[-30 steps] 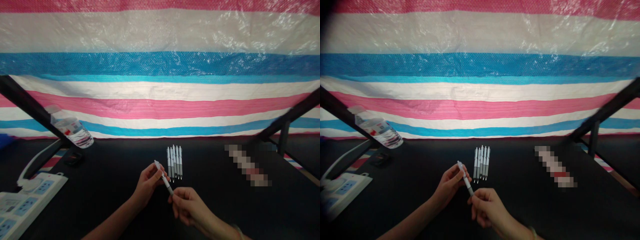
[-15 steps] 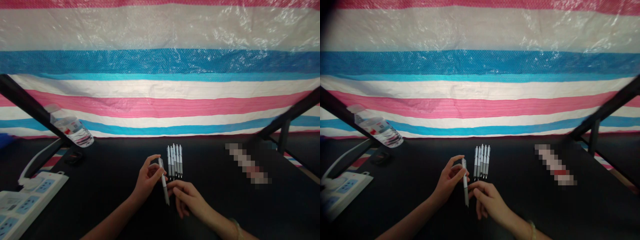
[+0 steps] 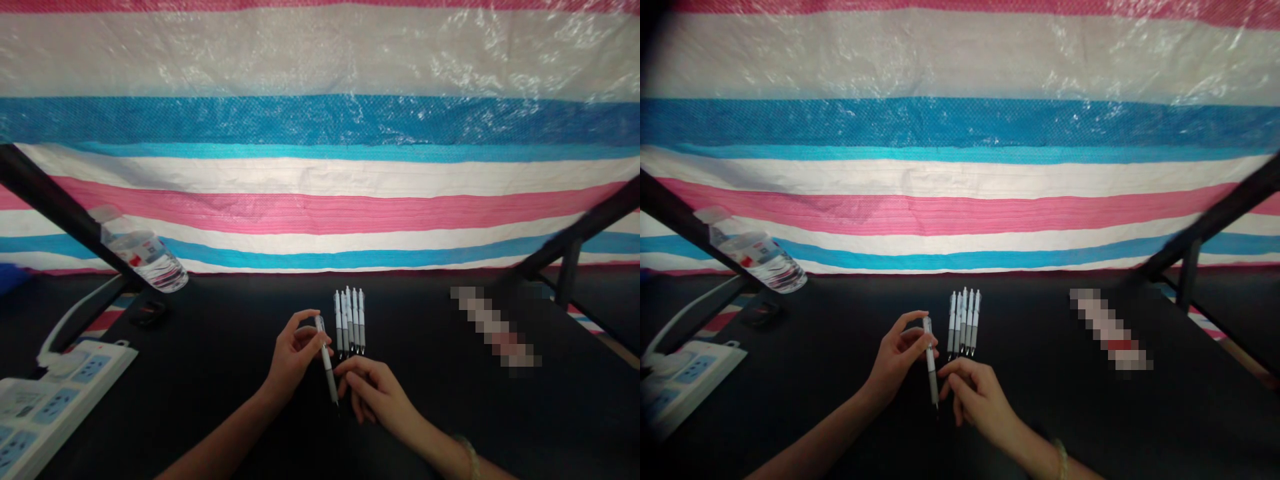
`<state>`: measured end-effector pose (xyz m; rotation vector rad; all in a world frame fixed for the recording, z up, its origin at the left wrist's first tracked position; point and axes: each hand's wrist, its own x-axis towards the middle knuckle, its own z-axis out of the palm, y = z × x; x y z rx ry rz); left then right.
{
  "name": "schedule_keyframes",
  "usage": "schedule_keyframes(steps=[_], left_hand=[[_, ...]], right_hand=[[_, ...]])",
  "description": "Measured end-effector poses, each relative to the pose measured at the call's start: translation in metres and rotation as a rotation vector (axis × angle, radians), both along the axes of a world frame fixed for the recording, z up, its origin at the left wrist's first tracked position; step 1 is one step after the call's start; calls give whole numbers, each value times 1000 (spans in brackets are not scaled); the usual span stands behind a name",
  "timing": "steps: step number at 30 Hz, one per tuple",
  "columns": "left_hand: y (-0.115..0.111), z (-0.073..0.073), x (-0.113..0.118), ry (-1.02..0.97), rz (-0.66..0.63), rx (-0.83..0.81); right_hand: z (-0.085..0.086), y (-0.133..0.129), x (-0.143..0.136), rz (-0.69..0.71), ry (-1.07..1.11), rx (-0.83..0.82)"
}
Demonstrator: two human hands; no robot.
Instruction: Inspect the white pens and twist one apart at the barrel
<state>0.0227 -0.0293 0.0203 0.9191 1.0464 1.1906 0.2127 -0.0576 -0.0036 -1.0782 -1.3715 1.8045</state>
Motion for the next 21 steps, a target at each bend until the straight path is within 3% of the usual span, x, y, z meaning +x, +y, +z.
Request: schedule_keyframes(steps=[21], left_hand=[[1,1,-1,15,42,-19]], right_hand=[[2,0,-1,-15,-24,-21]])
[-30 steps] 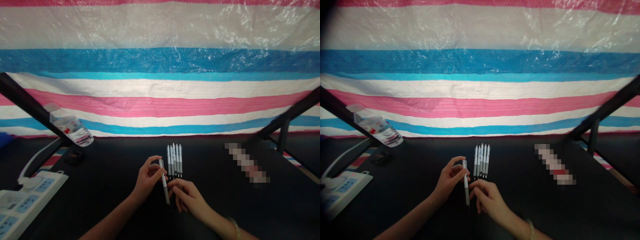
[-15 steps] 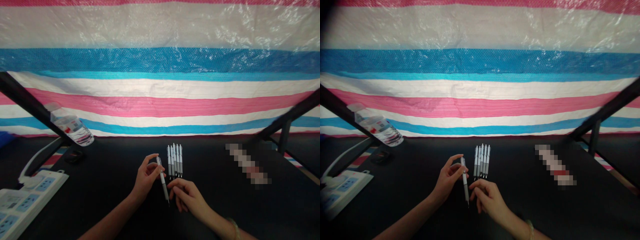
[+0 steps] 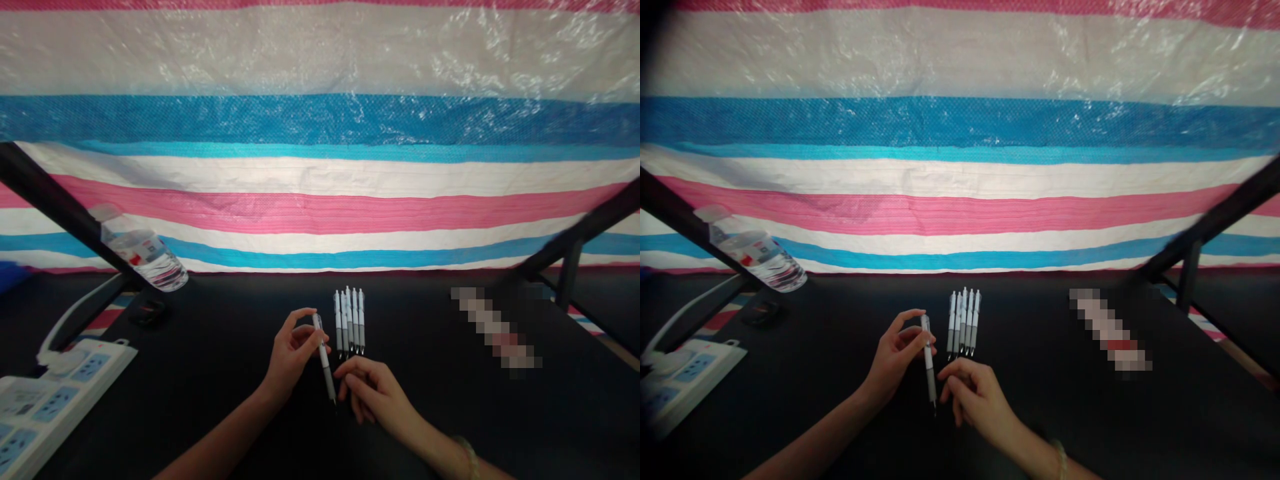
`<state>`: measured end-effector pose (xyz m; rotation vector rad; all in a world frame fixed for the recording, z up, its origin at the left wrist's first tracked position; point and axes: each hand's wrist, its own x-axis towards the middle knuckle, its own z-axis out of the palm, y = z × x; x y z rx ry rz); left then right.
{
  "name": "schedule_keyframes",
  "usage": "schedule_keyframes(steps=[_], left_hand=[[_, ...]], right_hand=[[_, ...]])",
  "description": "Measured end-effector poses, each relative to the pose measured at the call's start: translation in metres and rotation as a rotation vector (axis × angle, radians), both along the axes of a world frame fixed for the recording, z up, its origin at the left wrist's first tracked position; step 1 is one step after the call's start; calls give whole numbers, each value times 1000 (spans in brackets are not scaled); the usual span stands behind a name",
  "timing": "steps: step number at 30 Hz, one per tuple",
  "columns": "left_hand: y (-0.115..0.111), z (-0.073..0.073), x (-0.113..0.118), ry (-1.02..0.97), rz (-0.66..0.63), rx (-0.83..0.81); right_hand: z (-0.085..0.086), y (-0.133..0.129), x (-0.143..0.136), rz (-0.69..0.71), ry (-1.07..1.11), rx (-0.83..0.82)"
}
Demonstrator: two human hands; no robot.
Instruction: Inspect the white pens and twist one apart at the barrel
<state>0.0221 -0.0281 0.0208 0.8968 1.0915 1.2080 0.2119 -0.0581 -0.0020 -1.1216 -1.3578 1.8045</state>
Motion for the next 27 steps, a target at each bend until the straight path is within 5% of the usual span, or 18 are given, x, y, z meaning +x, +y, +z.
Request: schedule_keyframes(steps=[7,12,16,21,27], left_hand=[[1,-1,-1,-5,18,3],[7,-1,-4,55,27,11],[18,-1,-10,218,26,68],[41,0,-15,415,-22,168],[71,-9,-3,547,10,243]], right_hand=[[-1,-1,3,13,-68,99],[14,10,15,-9,-385,721],[22,24,21,136,-634,1167],[13,30,20,311,-891,1353],[2,33,16,199,-962,1527]])
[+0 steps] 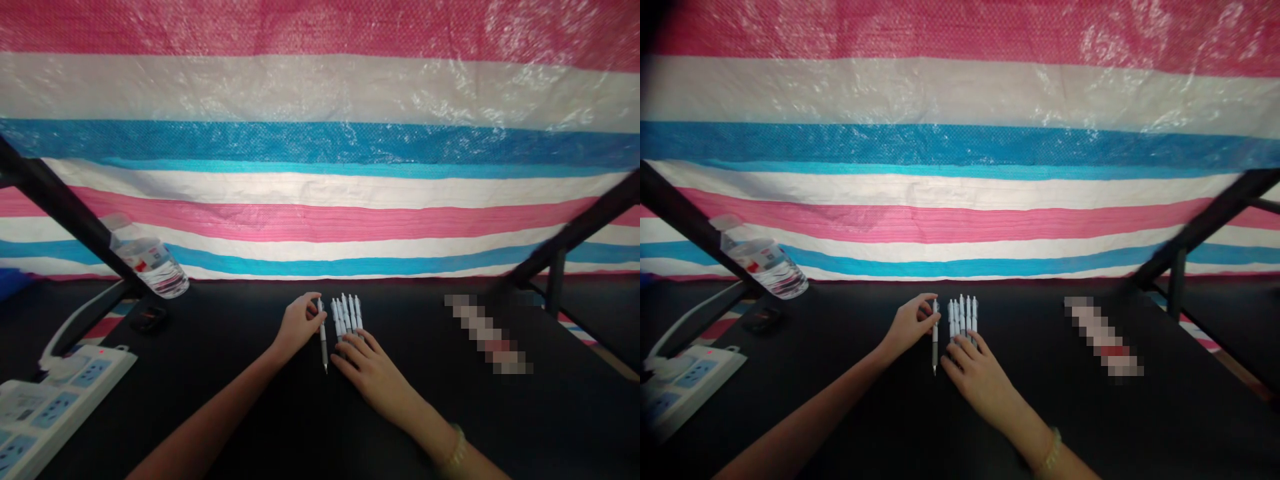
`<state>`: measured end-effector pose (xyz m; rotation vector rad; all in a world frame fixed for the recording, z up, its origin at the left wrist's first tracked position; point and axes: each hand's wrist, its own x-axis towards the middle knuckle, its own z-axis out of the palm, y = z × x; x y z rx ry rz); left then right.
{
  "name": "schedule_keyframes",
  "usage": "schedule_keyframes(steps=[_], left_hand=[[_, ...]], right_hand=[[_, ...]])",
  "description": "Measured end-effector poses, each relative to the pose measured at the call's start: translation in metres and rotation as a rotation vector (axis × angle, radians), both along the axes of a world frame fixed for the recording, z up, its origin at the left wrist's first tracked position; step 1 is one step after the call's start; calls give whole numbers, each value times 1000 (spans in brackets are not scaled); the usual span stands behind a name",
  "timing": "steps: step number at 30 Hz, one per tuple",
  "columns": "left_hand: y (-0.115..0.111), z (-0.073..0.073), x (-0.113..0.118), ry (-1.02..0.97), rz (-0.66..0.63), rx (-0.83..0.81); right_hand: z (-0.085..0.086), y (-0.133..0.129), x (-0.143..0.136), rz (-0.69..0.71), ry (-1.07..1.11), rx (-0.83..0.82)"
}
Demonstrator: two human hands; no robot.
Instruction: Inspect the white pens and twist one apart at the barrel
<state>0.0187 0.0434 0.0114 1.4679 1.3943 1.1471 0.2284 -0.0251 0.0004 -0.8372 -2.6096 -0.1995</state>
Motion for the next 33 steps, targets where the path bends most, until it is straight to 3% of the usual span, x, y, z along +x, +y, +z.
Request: schedule_keyframes(steps=[7,11,15,18,20,23,26,29,31,33], left_hand=[[7,-8,6,42,14,3],[-11,0,0,33,-15,-21],[-41,14,-8,-144,-14,-150],[-61,23,-9,-298,-45,-316],[-69,26,-7,-423,-67,-410],[-73,24,-2,-670,-98,-487],[-71,19,-3,-824,-87,-480],[-69,17,-8,-850,-52,-470],[-68,18,-11,-849,-55,-480],[-69,19,-12,-832,-80,-498]], right_hand=[[5,2,2,75,84,36],[10,-2,7,29,414,-210],[17,-11,9,-189,915,-540],[21,-22,8,-311,1108,-643],[23,-32,7,-273,1095,-619],[21,-46,2,-99,921,-583],[18,-55,-5,42,841,-678],[17,-57,-14,43,1078,-979],[14,-56,-19,12,1266,-1342],[10,-54,-21,13,1321,-1777]])
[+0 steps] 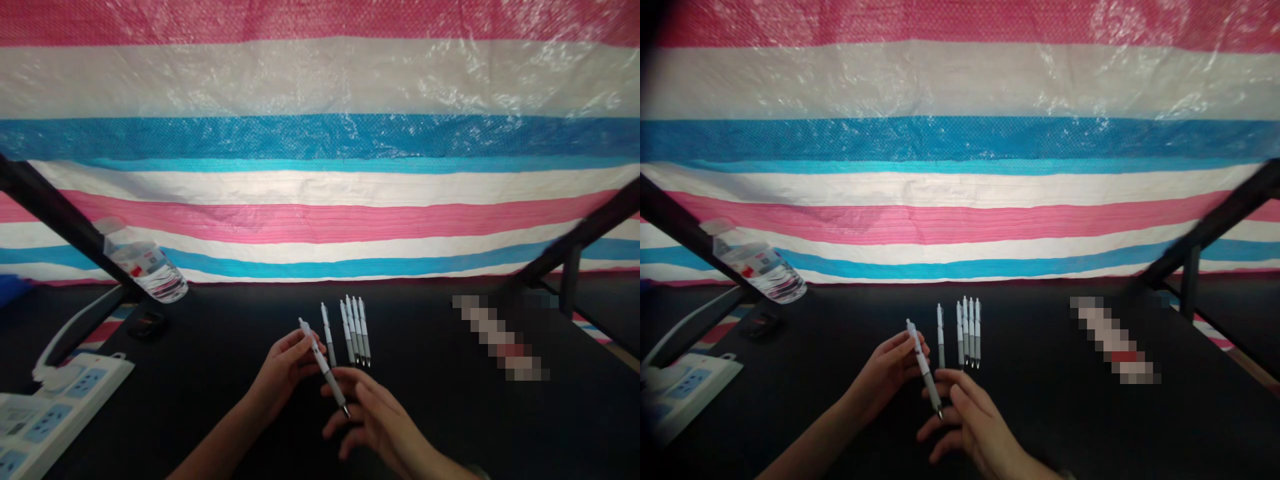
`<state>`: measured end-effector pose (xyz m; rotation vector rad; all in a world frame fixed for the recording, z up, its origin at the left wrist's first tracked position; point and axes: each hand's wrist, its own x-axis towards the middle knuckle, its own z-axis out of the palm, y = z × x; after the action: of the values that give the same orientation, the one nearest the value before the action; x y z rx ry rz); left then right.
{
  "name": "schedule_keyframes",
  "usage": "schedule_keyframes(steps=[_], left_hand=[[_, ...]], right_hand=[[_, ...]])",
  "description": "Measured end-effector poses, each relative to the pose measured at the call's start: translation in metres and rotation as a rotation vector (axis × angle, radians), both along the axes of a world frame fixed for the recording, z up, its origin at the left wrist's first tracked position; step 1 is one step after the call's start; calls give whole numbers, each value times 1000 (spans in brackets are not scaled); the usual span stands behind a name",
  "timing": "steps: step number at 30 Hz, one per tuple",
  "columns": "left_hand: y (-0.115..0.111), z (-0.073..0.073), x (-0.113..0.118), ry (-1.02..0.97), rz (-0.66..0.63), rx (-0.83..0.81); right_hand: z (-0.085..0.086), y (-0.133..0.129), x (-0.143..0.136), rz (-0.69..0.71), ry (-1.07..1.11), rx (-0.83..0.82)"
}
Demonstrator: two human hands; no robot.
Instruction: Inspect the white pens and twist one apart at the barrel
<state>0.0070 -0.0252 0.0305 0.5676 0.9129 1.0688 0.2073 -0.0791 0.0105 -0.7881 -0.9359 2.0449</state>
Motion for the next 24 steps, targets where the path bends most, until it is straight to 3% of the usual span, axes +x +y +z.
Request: schedule_keyframes(steps=[3,6,16,24], left_hand=[[-4,0,2,35,-52,4],[-9,-3,6,77,-89,1],[-11,-7,15,124,-44,-18],[-10,-10,15,176,-18,42]], right_hand=[[-9,0,-2,245,114,-290],[-16,-2,-2,313,99,-331],[-22,-4,-6,222,-42,-351],[0,-6,-7,115,-123,-322]])
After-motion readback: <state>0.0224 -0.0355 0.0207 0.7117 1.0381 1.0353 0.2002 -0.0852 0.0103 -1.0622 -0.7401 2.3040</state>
